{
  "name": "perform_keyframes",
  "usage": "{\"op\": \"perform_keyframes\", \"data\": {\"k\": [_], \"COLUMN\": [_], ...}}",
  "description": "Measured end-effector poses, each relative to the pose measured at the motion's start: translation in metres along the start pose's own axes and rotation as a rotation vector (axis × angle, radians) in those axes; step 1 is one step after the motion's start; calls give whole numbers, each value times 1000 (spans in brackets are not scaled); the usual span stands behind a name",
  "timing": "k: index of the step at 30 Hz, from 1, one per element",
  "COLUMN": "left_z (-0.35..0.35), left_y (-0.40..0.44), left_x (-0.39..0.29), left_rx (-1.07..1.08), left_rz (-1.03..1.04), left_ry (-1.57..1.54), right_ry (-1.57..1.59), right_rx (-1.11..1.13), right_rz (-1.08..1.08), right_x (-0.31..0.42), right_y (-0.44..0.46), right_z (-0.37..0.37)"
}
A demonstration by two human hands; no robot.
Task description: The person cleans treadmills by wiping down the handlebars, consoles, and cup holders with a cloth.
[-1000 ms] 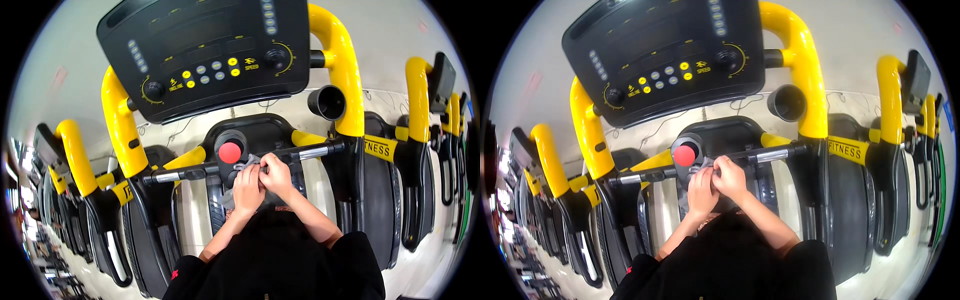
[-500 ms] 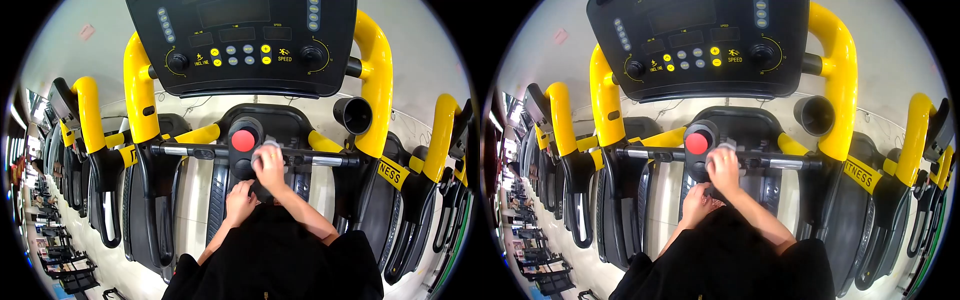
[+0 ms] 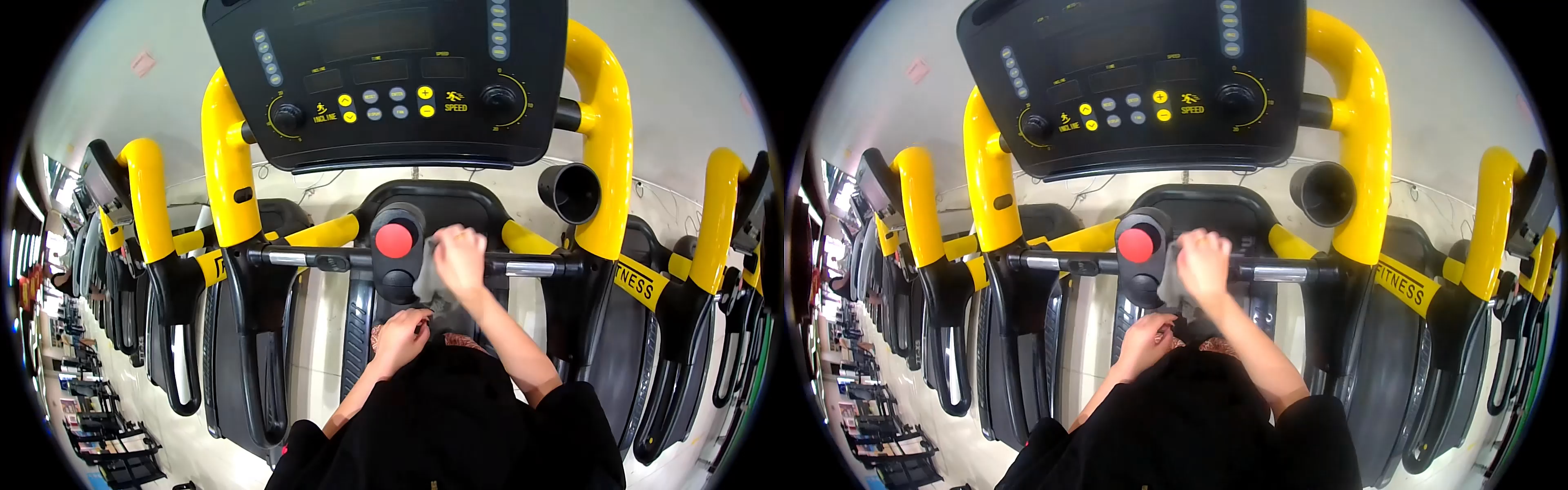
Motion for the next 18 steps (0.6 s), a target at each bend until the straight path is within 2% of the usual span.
{"op": "perform_keyframes", "data": {"k": [1,3,6,8,11,13,16,17,18], "left_z": [2,8,8,11,12,9,8,8,8], "left_y": [2,6,11,13,17,19,17,16,14], "left_x": [-2,-4,-13,-16,-17,-10,-10,-11,-12], "left_rx": [5,45,62,97,125,143,149,144,147], "left_rz": [11,13,107,104,87,-14,-8,0,1], "left_ry": [-4,-16,23,22,24,17,24,28,29], "right_ry": [-94,-30,-139,-168,-171,-183,-161,-160,-87], "right_rx": [83,-180,-110,-33,-50,-4,234,232,409], "right_rz": [-60,-126,-127,-146,-208,-184,25,27,106], "right_x": [10,25,30,35,32,34,18,19,12], "right_y": [-10,-33,-45,-47,-44,-33,-9,1,6], "right_z": [15,-3,-8,-12,-3,5,25,17,25]}}
Point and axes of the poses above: each hand's wrist, its own y-axis towards the middle knuckle, its own z-axis out of the palm, x = y × z, the point moved 9 cm from there along y, towards the middle knuckle, and after that the axes turned 7 degrees about x, right-handed, at the moved point
